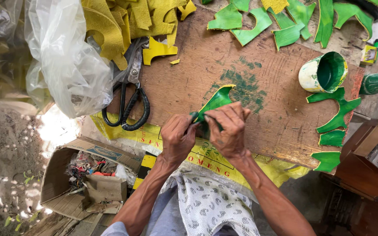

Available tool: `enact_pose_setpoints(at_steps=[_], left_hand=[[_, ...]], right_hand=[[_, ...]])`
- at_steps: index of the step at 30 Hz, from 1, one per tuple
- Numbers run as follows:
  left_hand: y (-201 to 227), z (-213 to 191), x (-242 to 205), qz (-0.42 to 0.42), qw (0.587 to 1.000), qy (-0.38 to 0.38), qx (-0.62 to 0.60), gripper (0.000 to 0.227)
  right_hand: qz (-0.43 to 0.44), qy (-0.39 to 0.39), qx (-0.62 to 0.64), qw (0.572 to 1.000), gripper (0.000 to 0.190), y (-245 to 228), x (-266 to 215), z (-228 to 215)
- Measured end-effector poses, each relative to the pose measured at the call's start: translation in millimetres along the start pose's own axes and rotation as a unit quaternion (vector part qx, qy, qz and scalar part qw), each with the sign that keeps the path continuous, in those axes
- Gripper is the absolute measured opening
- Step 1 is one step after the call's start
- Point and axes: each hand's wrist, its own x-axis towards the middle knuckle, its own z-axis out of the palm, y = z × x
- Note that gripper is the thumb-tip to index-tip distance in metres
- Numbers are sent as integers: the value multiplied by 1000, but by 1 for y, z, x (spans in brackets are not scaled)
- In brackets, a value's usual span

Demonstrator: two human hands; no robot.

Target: The person paints yellow felt pieces green using a small brush and a container of green paint. They repeatedly dip the brush into the paint, apply it to the felt pieces, and place the painted pieces on a mat to dry.

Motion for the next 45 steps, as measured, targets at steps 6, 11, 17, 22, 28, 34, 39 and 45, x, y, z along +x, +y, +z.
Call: enact_pose_setpoints(at_steps=[6,11,17,22,28,34,39,45], left_hand=[[-3,-5,1,20,999,-3,-27,25],[-5,-5,9,23,999,-13,-39,24],[-6,-10,5,19,999,-16,-48,23],[-5,-9,4,34,998,-13,-45,23],[-2,-9,5,24,999,-13,-44,22],[-4,-12,7,41,998,-25,-29,23],[1,-11,5,25,999,-28,-38,24],[-2,-10,2,31,999,-28,-34,24]], right_hand=[[88,56,-118,987,16,81,25,-18],[-30,23,-66,997,16,37,3,-12],[77,16,-114,990,18,75,39,-27],[-49,-7,-39,998,17,28,8,16],[-35,65,-115,991,11,85,58,-3],[-124,-22,-10,992,21,37,15,6],[-46,28,-140,989,12,100,69,-1],[-66,-7,-1,998,15,40,11,-7]])
